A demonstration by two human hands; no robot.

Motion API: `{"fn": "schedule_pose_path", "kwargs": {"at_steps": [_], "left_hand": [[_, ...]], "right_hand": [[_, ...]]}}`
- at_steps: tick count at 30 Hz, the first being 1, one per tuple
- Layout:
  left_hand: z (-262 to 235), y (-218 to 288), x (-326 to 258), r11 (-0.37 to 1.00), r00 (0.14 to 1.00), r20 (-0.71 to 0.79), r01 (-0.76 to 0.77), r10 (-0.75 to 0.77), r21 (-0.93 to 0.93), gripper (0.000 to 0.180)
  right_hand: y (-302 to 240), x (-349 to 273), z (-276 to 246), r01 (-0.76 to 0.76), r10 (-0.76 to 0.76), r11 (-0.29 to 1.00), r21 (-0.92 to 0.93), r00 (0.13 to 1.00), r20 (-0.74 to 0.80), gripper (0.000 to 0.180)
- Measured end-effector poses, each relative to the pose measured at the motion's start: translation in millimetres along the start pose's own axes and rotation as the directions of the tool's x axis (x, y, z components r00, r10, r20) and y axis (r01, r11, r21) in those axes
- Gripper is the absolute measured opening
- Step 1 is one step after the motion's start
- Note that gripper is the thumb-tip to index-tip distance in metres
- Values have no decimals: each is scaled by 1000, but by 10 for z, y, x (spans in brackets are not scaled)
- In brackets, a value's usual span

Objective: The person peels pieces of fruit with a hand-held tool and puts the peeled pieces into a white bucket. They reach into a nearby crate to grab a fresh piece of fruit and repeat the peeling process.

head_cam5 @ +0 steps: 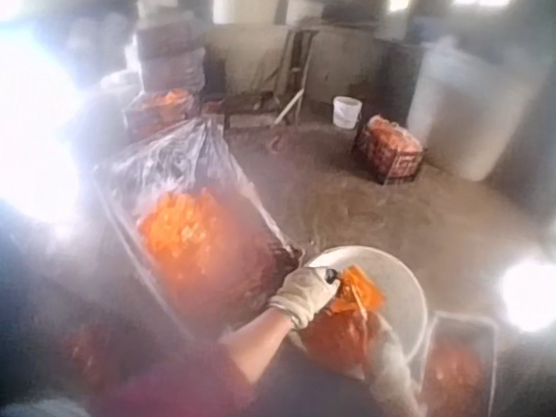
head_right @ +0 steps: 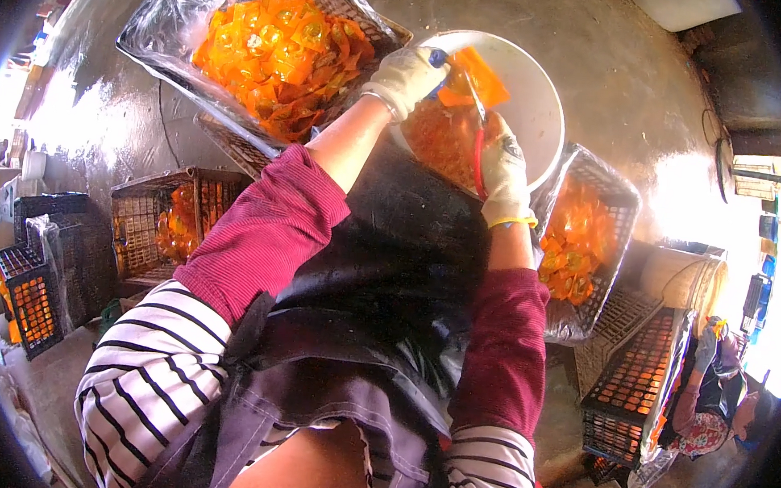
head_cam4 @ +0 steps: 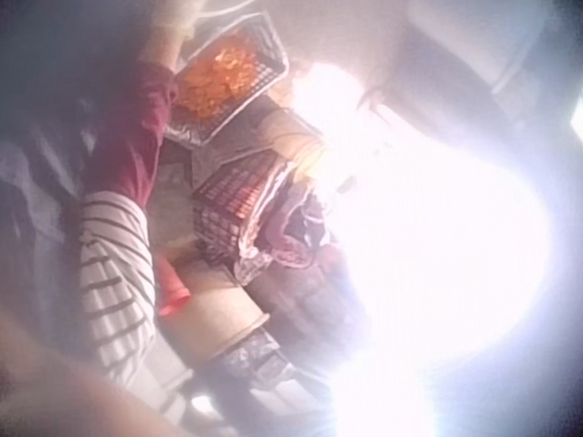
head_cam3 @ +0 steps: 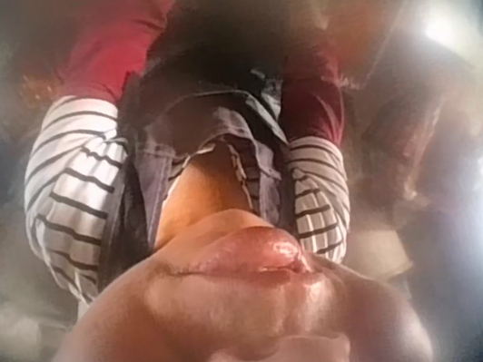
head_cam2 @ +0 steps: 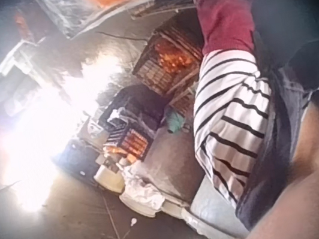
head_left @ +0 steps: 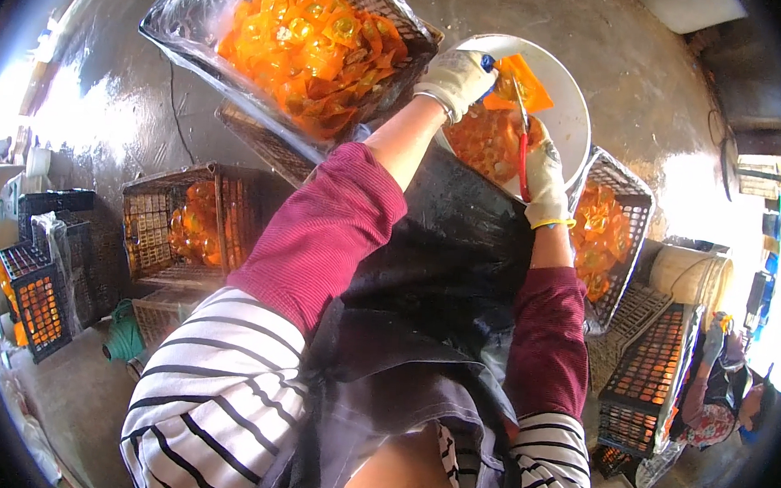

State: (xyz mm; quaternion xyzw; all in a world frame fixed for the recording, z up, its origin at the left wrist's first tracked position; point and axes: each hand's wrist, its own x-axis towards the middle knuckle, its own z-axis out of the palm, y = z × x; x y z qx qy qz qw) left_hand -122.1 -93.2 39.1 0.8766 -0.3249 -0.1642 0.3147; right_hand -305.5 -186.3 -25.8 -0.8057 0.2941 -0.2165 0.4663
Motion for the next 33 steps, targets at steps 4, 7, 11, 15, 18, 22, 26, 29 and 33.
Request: {"fn": "schedule_pose_path", "kwargs": {"at_steps": [4, 7, 11, 15, 18, 22, 26, 29, 33], "left_hand": [[-63, 77, 21, 986, 1000, 23, -9, 5, 169, 32], [72, -15, 79, 981, 945, -268, -191, 188, 13, 26], [425, -297, 226, 454, 1000, -13, -17, 12, -891, 44], [364, -101, 41, -13, 940, 332, 334, 78, -942, 49], [208, 112, -76, 280, 933, 358, 357, -49, -891, 44], [232, 97, -13, 671, 961, 237, 269, -141, -691, 35], [262, 55, 40, 921, 995, 9, 95, -99, -379, 35], [177, 132, 58, 951, 993, 101, 93, -66, -294, 34], [169, 103, -14, 948, 999, -31, -33, 25, -316, 33]], "right_hand": [[-285, -71, -66, -227, 221, 973, 51, 969, 109, 31], [-669, -76, -202, -415, 392, 906, 86, 898, 200, 31], [-460, -27, -109, -439, 389, 824, 359, 898, 205, 34], [-599, -72, -26, -447, 380, 806, 389, 894, 238, 35], [-630, -111, -65, -461, 416, 799, 385, 887, 200, 36], [-389, -88, -12, -394, 364, 893, 219, 917, 165, 33], [-430, -70, 11, -456, 396, 809, 371, 889, 229, 32], [-484, -58, 6, -375, 347, 916, 142, 918, 191, 31], [-471, -32, -41, -367, 348, 927, 83, 920, 179, 31]]}}
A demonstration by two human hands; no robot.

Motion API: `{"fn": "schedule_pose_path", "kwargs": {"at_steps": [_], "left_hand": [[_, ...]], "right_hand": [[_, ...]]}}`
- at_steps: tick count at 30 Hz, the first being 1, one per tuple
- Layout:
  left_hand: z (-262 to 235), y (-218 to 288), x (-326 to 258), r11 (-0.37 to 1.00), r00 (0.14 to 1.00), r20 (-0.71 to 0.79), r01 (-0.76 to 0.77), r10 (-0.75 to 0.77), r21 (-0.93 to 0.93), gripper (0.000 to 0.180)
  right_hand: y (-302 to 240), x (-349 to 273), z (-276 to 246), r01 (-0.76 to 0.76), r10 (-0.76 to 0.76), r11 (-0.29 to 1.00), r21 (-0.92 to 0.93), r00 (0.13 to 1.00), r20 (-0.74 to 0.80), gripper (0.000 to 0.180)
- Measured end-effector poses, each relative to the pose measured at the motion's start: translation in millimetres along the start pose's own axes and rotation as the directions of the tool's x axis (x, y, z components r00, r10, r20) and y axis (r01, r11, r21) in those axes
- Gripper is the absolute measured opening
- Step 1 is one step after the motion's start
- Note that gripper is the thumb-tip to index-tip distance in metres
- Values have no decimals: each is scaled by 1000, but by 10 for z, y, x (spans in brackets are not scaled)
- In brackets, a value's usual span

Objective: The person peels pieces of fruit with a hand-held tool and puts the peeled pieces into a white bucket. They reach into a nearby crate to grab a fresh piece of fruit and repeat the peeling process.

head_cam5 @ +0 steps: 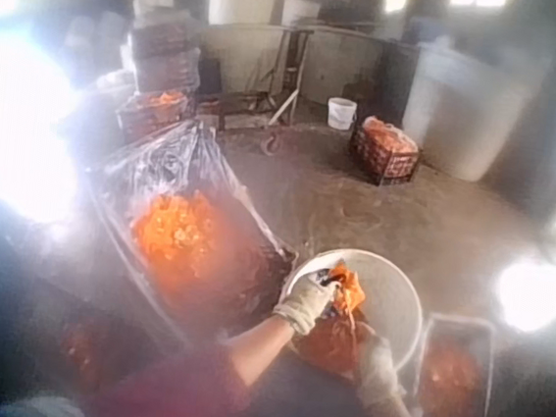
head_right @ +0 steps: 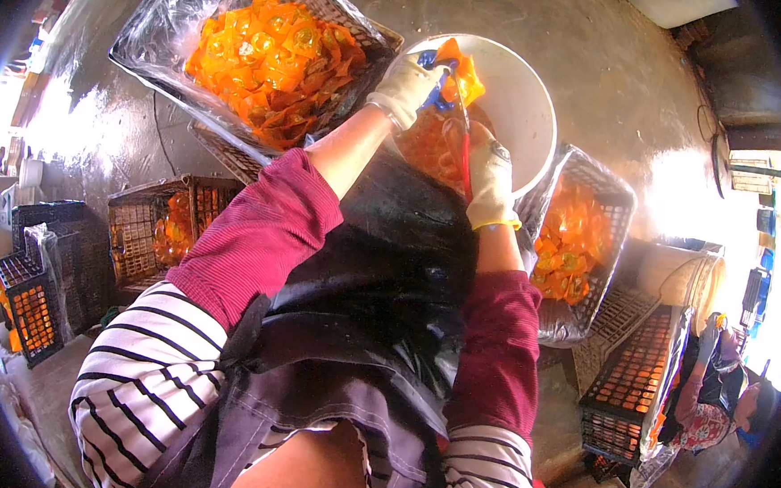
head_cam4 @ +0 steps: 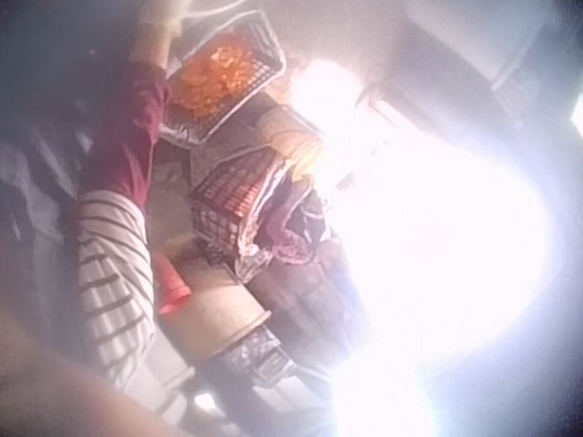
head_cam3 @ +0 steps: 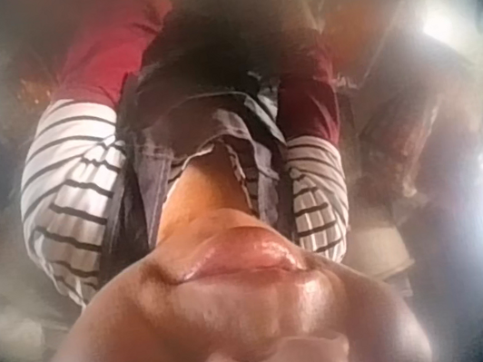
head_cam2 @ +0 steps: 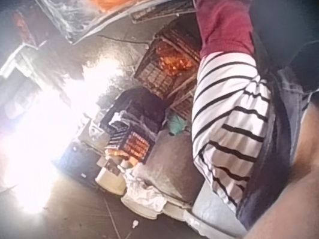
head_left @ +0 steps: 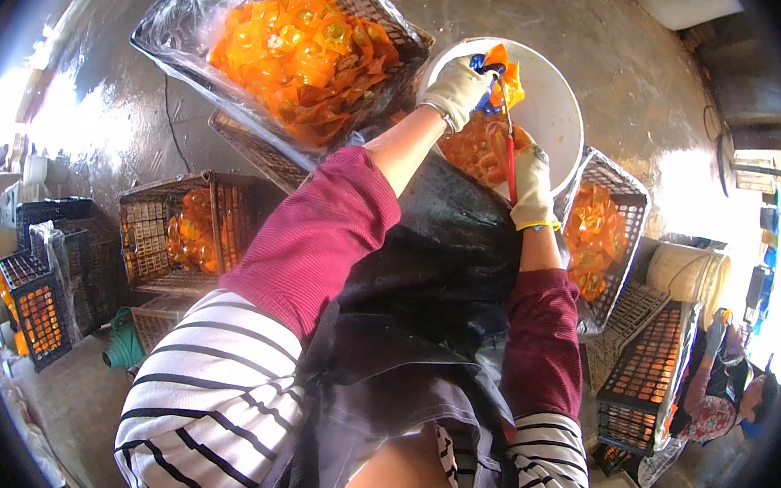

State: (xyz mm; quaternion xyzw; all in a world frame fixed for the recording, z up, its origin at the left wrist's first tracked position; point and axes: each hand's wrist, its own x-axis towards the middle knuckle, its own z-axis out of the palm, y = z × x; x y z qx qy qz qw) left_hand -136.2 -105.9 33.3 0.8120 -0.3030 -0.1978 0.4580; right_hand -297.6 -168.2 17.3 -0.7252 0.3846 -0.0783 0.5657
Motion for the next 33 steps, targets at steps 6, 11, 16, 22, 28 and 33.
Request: {"fn": "schedule_pose_path", "kwargs": {"at_steps": [6, 11, 16, 22, 28, 33], "left_hand": [[87, -3, -60, 261, 880, 448, 475, -157, -840, 36], [217, -498, 284, 926, 974, 209, 154, -83, -346, 49], [186, -131, -2, 986, 986, -13, -165, 165, 28, 45], [-978, -85, -114, 982, 980, 75, 177, -182, 67, 46], [-2189, -1128, 147, 849, 934, -313, 302, -171, 434, 64], [-3001, -2189, 674, 624, 825, -453, 556, -337, 549, 58]], "right_hand": [[104, 18, -37, 35, -35, 999, 4, 998, -61, 30], [312, 140, -25, 124, -159, 973, -194, 971, -178, 31], [188, -7, -52, 157, -185, 975, -155, 966, -180, 24], [148, 75, -228, 210, -91, 803, 558, 968, -234, 26], [542, 121, -895, 266, -223, 75, 961, 944, -243, 62], [757, 177, -1011, 24, -427, 0, 1000, 904, -21, 71]]}}
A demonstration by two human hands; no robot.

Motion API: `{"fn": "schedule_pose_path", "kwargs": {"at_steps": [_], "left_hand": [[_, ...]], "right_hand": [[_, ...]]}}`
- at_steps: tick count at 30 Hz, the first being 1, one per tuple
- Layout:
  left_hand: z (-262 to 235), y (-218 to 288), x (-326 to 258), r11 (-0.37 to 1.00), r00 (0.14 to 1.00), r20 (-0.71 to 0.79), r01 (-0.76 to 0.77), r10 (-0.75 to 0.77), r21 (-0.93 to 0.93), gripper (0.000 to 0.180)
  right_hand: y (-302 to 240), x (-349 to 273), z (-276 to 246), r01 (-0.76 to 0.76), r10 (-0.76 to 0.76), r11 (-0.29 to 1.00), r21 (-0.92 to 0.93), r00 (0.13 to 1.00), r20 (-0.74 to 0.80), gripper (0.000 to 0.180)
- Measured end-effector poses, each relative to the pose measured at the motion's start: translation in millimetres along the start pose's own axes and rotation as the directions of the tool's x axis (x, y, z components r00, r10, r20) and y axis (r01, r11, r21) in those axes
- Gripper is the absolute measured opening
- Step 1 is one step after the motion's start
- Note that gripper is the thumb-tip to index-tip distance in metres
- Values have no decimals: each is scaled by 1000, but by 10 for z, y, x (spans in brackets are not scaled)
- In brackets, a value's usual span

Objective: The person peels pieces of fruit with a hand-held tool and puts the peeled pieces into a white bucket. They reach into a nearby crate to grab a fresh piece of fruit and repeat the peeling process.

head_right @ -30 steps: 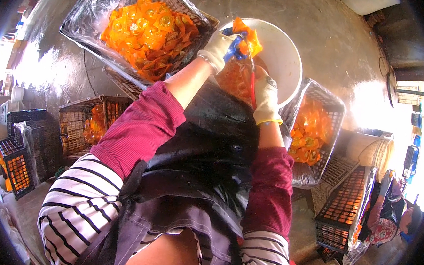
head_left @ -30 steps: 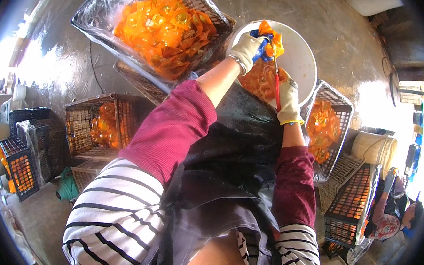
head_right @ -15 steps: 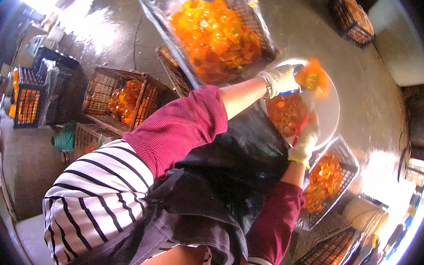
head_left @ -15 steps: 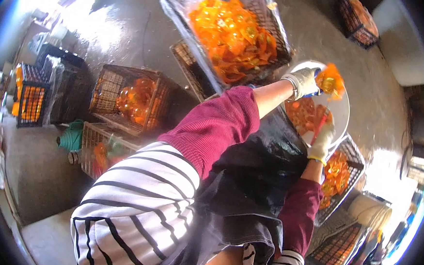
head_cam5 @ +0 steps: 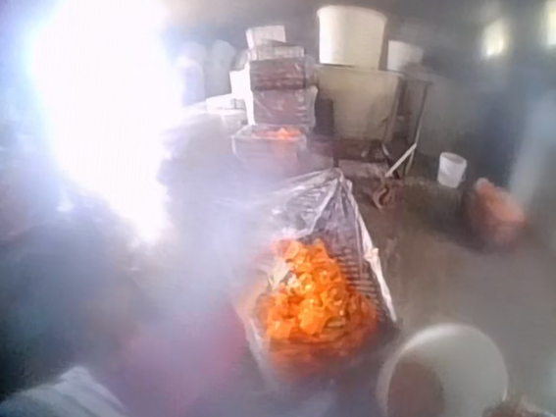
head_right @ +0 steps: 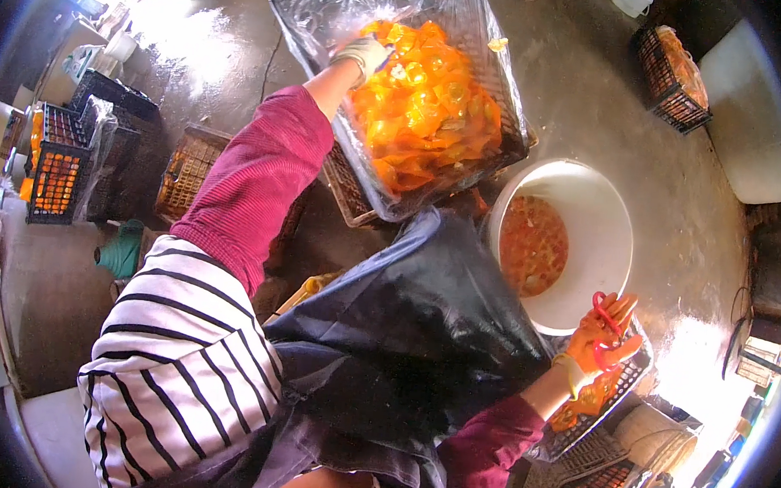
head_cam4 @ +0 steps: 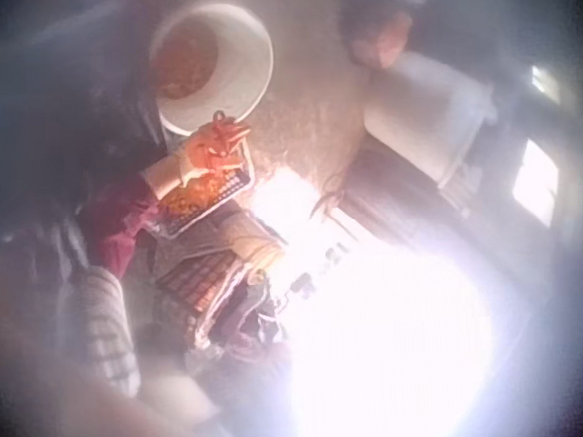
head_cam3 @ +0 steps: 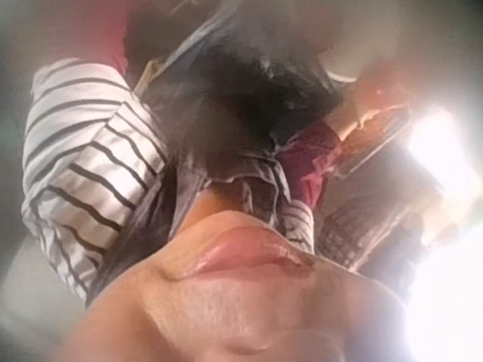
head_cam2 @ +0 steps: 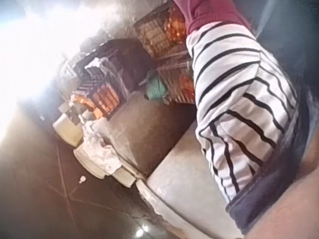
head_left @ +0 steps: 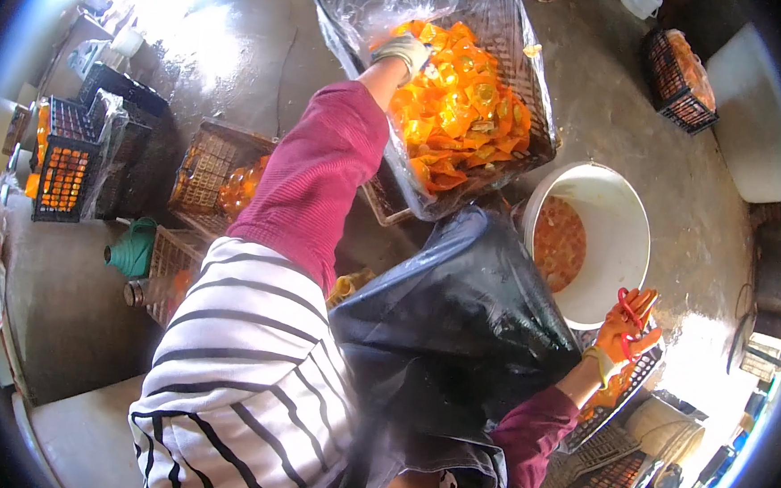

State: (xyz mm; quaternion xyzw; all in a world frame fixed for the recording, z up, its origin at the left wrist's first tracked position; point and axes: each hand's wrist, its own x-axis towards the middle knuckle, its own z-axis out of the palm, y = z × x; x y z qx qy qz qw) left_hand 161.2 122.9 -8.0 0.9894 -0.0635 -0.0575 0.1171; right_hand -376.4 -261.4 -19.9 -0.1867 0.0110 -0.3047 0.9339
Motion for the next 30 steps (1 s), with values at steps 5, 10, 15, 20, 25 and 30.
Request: {"fn": "schedule_pose_path", "kwargs": {"at_steps": [5, 10, 15, 20, 25, 30], "left_hand": [[285, 299, 73, 995, 988, -143, 70, -59, 75, 60], [372, 123, 308, 998, 984, 179, 8, -19, 58, 57], [-10, 611, -161, 878, 953, 102, -302, 285, 372, 45], [178, 552, -549, 712, 912, 124, -385, 390, 587, 41], [181, 710, -577, 715, 908, 264, -420, 327, 558, 22], [-76, 408, -514, 855, 937, 290, -18, 195, -518, 20]], "right_hand": [[165, 123, 381, 33, -87, 971, -238, 972, -220, 65], [388, 418, 646, 0, -90, 952, -307, 955, -282, 62], [346, 368, 641, 25, -189, 921, -388, 901, -391, 56], [348, 336, 601, -48, -87, 952, -302, 905, -416, 48], [297, 287, 471, -73, -42, 937, -343, 948, -317, 47], [453, 283, 544, -81, -85, 926, -369, 907, -412, 47]]}}
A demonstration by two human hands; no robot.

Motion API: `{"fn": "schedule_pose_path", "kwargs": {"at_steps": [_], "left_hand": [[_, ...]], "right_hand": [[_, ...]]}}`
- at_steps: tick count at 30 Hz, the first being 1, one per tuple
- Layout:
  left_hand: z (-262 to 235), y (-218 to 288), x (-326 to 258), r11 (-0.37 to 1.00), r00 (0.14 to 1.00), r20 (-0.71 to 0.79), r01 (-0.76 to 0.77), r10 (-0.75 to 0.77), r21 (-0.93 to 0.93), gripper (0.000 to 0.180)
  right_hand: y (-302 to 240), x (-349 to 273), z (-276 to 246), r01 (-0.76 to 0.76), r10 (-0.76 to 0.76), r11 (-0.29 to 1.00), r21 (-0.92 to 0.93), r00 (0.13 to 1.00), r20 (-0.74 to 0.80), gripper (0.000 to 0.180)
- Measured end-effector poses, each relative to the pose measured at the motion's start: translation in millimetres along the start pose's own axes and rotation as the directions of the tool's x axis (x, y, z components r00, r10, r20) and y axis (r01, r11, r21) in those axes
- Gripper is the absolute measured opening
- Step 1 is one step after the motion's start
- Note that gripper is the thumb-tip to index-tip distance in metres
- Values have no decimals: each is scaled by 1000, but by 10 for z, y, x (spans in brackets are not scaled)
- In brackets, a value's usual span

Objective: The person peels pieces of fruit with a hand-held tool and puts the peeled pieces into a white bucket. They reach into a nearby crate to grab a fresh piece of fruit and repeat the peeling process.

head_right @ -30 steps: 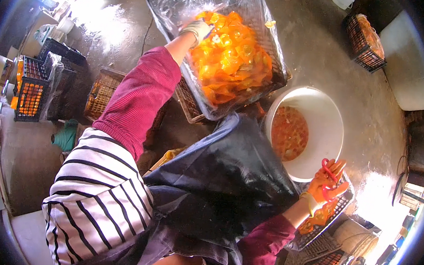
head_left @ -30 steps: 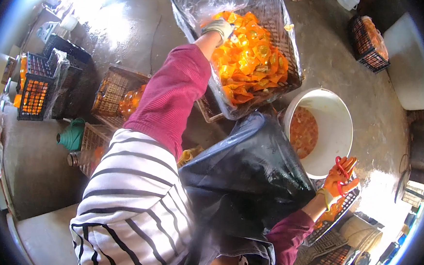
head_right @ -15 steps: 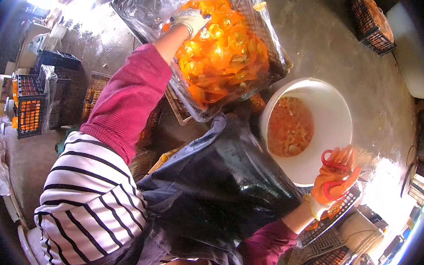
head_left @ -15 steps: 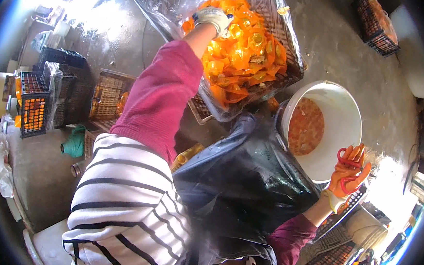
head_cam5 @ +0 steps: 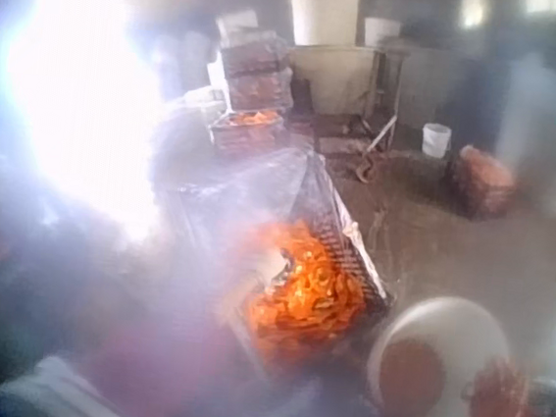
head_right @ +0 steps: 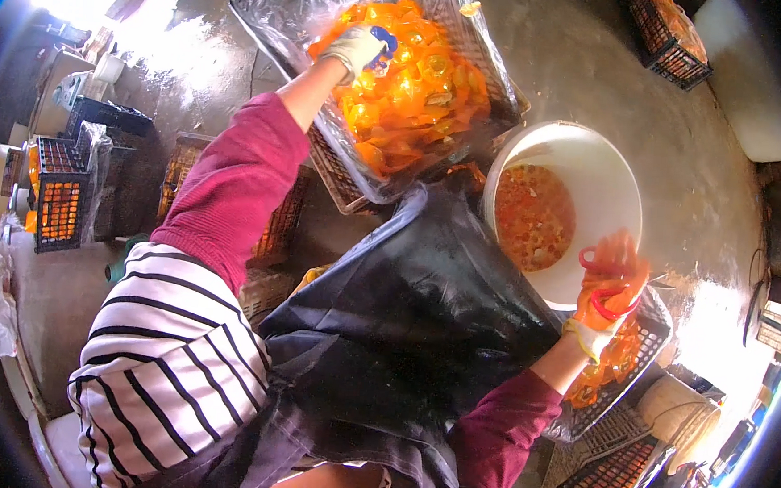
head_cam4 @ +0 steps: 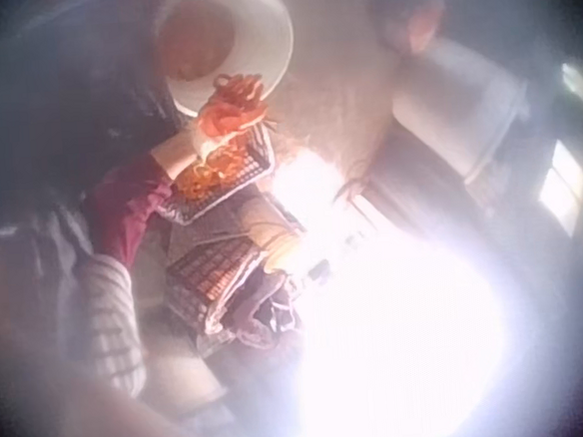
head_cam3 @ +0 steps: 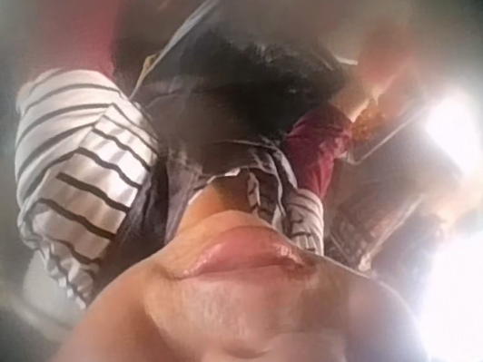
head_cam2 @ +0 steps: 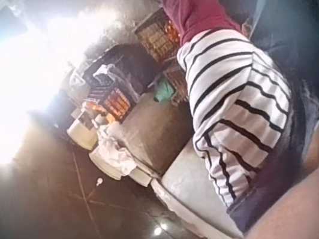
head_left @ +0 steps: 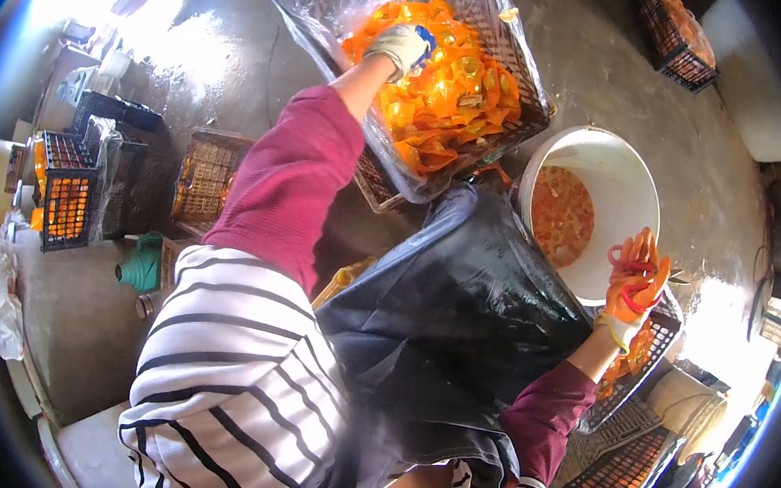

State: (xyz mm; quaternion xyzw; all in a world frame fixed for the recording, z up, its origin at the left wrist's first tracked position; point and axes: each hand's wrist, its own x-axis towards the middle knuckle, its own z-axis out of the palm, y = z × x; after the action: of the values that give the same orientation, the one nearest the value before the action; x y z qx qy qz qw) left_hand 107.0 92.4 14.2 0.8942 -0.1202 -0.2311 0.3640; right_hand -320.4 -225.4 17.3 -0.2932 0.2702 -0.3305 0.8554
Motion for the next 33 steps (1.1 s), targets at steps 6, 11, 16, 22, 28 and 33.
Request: {"fn": "schedule_pose_path", "kwargs": {"at_steps": [6, 11, 16, 22, 28, 33], "left_hand": [[-281, 170, -523, 694, 965, 62, -139, 256, -707, 24], [88, 463, -627, 889, 980, -116, -94, 162, 448, 40], [504, 22, -89, 732, 969, -246, 147, 29, 665, 58], [491, -321, 260, 619, 993, -117, 87, 8, 781, 41], [277, -36, 159, 599, 996, 13, 46, -93, 800, 43], [408, -147, 158, 504, 998, -26, -4, 53, 864, 51]], "right_hand": [[39, 116, -230, -61, 68, 997, -36, 972, 226, 49], [69, 148, -313, -63, 88, 996, -68, 878, 471, 49], [-55, 91, -382, -45, 58, 993, -113, 991, 117, 49], [-116, 101, -37, -16, 79, 961, -277, 972, 220, 50], [-55, 108, 15, -102, 126, 984, -143, 977, 173, 51], [-36, 67, -63, -83, 83, 970, -229, 996, -9, 50]]}}
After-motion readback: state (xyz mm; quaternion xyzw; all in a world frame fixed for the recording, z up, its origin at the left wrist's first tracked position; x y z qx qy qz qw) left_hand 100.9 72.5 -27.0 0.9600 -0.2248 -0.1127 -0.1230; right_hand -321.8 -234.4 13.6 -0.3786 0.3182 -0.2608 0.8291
